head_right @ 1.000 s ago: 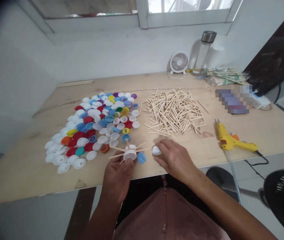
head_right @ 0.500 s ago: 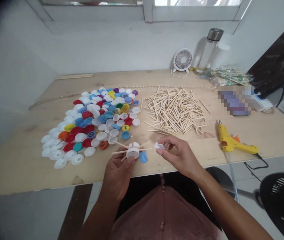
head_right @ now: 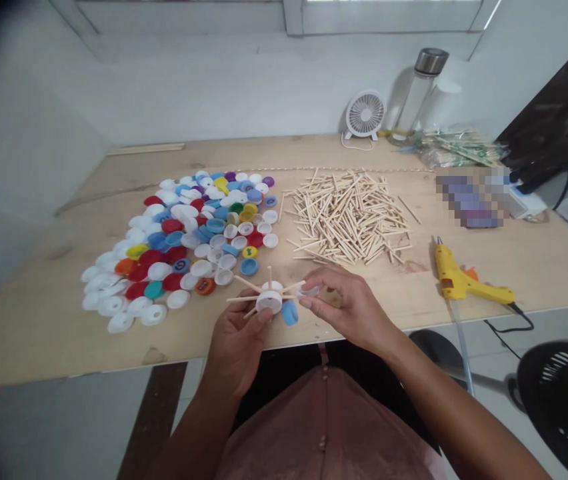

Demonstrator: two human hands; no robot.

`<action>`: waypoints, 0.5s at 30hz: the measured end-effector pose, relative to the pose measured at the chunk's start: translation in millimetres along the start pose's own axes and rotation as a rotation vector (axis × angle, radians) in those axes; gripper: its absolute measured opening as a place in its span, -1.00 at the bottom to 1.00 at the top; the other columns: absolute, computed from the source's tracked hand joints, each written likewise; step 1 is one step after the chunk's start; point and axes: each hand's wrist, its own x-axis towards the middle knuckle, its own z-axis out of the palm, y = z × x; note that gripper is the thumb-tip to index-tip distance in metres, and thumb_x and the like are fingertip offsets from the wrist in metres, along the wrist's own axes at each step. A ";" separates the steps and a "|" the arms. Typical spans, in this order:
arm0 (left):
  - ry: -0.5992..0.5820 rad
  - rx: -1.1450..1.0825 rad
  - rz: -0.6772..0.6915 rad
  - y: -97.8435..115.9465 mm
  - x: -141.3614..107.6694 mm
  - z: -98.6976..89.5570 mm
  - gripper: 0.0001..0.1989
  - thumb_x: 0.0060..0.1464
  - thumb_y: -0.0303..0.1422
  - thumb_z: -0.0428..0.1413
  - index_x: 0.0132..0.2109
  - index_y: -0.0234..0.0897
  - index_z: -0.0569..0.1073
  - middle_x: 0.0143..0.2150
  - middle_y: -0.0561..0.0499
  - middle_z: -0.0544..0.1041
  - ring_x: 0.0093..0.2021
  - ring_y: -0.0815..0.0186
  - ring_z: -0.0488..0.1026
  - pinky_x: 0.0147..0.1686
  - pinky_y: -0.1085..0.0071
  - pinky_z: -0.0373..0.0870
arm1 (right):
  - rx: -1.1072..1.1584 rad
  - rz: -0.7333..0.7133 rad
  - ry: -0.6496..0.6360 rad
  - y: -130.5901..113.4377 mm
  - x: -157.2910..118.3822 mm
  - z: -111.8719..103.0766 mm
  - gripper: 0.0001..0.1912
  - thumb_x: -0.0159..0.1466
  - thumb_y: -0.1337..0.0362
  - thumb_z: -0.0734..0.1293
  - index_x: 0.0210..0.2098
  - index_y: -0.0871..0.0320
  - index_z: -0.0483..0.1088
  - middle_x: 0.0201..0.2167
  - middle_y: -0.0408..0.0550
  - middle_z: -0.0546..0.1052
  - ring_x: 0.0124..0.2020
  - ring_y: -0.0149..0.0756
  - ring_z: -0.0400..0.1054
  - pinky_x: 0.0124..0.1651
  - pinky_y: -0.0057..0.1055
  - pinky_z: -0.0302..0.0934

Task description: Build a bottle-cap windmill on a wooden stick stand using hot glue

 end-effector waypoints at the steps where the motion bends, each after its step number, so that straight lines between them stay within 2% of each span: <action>1: -0.003 -0.001 -0.005 -0.1 0.1 0.1 -0.65 -0.29 -0.38 0.40 -0.27 -0.28 0.52 -0.29 0.01 0.59 -0.28 0.34 0.50 -0.20 0.44 0.40 | 0.002 -0.004 0.005 -0.4 0.4 0.6 -0.86 0.25 0.21 0.35 -0.21 0.10 0.43 -0.22 -0.04 0.52 -0.20 -0.32 0.40 -0.14 -0.36 0.28; 9: -0.009 -0.024 0.007 1.5 -0.6 3.8 -0.64 -0.30 -0.38 0.40 -0.27 -0.27 0.53 -0.30 0.02 0.60 -0.29 0.33 0.51 -0.21 0.42 0.41 | 0.004 -0.032 0.106 -1.6 -0.7 9.1 -0.91 0.26 0.22 0.34 -0.27 0.08 0.44 -0.22 -0.03 0.54 -0.14 -0.27 0.43 -0.09 -0.31 0.32; 15: -0.009 -0.032 -0.013 1.3 -1.8 6.8 -0.62 -0.30 -0.33 0.40 -0.25 -0.27 0.54 -0.26 0.00 0.61 -0.25 0.32 0.52 -0.16 0.41 0.38 | -0.020 -0.068 0.126 -2.2 -5.1 10.4 -0.91 0.25 0.25 0.35 -0.26 0.09 0.45 -0.22 -0.02 0.53 -0.14 -0.27 0.44 -0.07 -0.30 0.32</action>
